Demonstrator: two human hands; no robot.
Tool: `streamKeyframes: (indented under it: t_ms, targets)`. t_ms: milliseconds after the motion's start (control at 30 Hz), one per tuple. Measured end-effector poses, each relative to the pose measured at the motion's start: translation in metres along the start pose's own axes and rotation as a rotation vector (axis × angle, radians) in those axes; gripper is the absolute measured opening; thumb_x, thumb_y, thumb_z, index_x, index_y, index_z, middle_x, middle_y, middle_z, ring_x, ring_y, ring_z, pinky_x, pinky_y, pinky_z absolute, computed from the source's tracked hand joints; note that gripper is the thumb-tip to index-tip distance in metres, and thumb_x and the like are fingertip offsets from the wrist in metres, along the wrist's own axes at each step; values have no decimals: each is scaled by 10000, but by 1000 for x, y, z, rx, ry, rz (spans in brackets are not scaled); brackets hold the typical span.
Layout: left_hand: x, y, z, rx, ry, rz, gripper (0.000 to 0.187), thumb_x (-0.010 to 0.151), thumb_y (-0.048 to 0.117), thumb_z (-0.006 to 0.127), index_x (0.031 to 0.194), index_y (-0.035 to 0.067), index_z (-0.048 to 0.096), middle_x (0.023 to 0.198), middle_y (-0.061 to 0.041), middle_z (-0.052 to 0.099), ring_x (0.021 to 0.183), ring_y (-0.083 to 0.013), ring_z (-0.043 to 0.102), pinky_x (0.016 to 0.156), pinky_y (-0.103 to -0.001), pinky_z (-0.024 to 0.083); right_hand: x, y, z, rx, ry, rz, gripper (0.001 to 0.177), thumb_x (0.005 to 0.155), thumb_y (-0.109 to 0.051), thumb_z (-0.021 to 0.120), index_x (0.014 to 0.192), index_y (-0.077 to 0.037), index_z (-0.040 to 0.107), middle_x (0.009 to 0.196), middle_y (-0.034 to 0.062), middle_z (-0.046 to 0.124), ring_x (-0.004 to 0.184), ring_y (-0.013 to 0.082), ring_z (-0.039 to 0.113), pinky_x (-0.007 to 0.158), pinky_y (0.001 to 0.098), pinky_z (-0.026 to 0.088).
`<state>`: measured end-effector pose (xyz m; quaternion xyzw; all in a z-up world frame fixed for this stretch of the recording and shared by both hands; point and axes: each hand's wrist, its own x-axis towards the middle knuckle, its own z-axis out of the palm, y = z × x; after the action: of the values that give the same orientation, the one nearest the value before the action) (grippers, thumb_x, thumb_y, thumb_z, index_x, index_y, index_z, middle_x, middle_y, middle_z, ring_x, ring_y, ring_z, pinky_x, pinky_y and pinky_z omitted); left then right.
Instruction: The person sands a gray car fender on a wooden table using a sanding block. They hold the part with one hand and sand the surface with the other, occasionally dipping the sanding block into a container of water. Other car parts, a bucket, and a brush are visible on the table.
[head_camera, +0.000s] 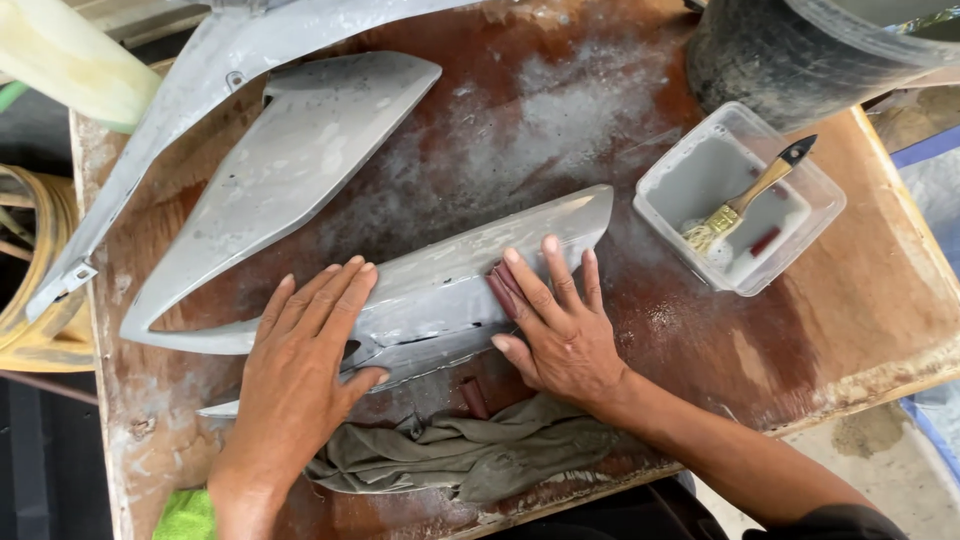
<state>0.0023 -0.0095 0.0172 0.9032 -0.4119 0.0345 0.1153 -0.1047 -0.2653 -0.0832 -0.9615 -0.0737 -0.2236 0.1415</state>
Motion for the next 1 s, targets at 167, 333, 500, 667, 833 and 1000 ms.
streamKeyframes:
  t_ms: [167,333,500,667,833,1000]
  targets:
    - [-1,-1,1,-18,-14,-10,1088,539,271,887,1517,92,446,1561,-43,504,1449,-235,432,1242,-481,251,22,-34,39,-154,138,-146,763,1097,-607,104,1562,-133,479,1718,36,122,1592,293,-22,1291,525,-144]
    - [0,1,2,-47,0,-7,1102,490,205,904,1500,89,478,1539,-58,536,1423,-243,473,1228,-476,275,32,-50,17,202,57,-124,628,1014,-505,565,1498,-104,572,1631,20,386,1547,326,291,1252,653,99]
    - [-1,-3,6,-22,-11,-31,1084,511,284,912,1497,120,489,1548,-27,535,1434,-223,463,1240,-491,271,-10,13,17,-135,-160,139,780,1025,-639,64,1636,-164,158,1722,35,93,1572,340,59,1248,655,-8]
    - [-2,-3,8,-12,-23,-39,1103,496,275,918,1499,127,484,1548,-28,534,1446,-222,450,1246,-499,257,-22,35,7,-87,-82,369,777,1053,-572,182,1628,-50,201,1715,136,106,1569,392,36,1249,638,9]
    - [-3,-7,13,25,-42,-22,1119,500,303,914,1509,128,463,1556,-29,521,1456,-228,440,1236,-511,264,-23,4,4,-95,-127,333,858,983,-674,3,1634,-123,97,1718,73,57,1566,359,-2,1236,647,-32]
    - [-5,-12,18,29,-43,-34,1147,469,288,938,1501,87,479,1551,-55,535,1445,-242,460,1230,-529,286,-32,7,21,-123,-115,327,856,989,-686,25,1615,-126,193,1712,89,117,1575,326,62,1254,599,-18]
